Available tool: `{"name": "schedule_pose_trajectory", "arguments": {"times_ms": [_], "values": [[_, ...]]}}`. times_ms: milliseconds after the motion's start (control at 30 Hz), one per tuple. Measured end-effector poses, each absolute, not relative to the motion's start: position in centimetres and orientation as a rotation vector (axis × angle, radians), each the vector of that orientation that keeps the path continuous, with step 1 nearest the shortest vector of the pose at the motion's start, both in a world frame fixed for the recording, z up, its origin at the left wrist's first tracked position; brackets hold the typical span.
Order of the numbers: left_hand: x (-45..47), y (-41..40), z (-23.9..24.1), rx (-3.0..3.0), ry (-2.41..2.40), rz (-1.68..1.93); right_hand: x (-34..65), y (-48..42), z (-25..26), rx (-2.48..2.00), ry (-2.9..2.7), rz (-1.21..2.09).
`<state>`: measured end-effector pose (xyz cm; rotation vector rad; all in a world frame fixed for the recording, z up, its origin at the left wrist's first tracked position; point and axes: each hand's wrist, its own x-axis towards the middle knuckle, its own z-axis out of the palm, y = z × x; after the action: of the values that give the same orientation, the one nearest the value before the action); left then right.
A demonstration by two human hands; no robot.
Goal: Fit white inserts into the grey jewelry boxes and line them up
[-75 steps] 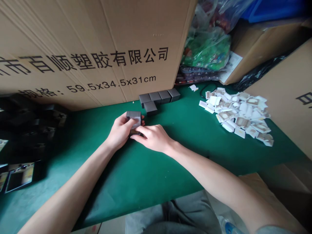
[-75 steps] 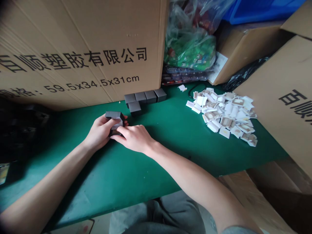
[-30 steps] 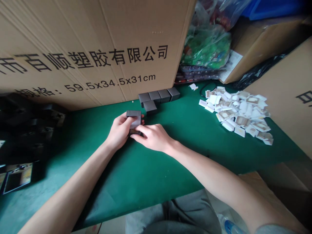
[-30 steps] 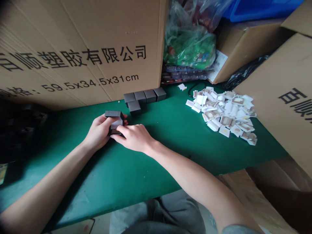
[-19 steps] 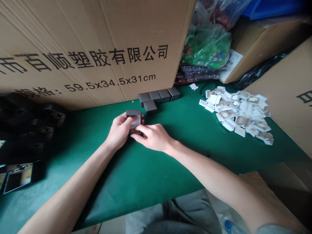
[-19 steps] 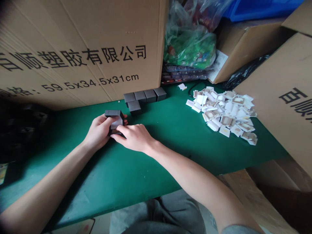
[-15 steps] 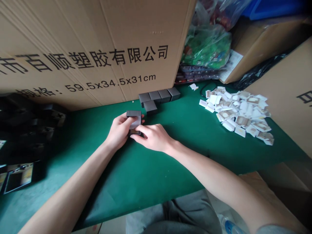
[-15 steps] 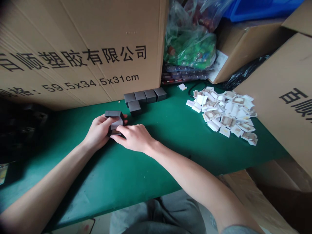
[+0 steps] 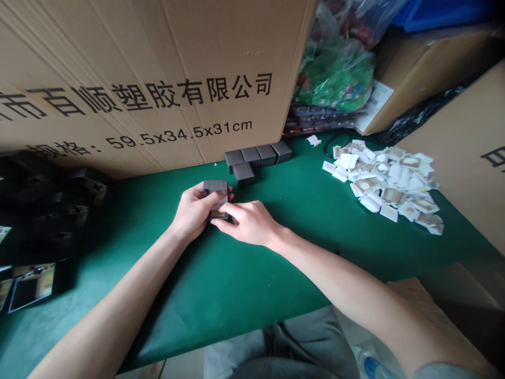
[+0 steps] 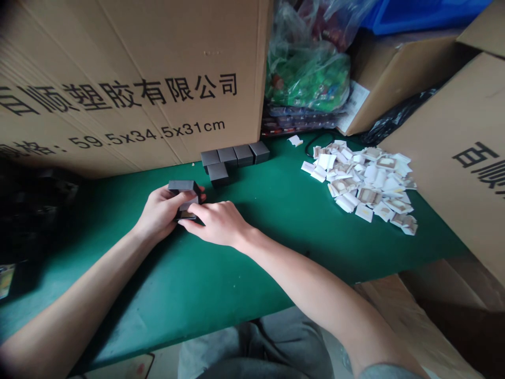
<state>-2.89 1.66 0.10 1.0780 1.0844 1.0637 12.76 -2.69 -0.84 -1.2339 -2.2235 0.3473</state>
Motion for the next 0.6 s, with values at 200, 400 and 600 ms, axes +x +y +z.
{"name": "schedule_pose_trajectory", "arguments": {"times_ms": [200,400,600], "values": [[-2.79,1.54,0.62,1.068,1.089,1.038,12.77,-2.72,-0.80,-1.251,-2.206,0.334],[-2.66,1.59,0.82,1.006,1.066,1.021,12.77,-2.64,-0.98,-1.272,-2.192,0.330],[-2.60,1.55,0.76,0.993,1.065,1.040,12.75,-2.60,-1.05,-1.262,-2.186,0.332]]}}
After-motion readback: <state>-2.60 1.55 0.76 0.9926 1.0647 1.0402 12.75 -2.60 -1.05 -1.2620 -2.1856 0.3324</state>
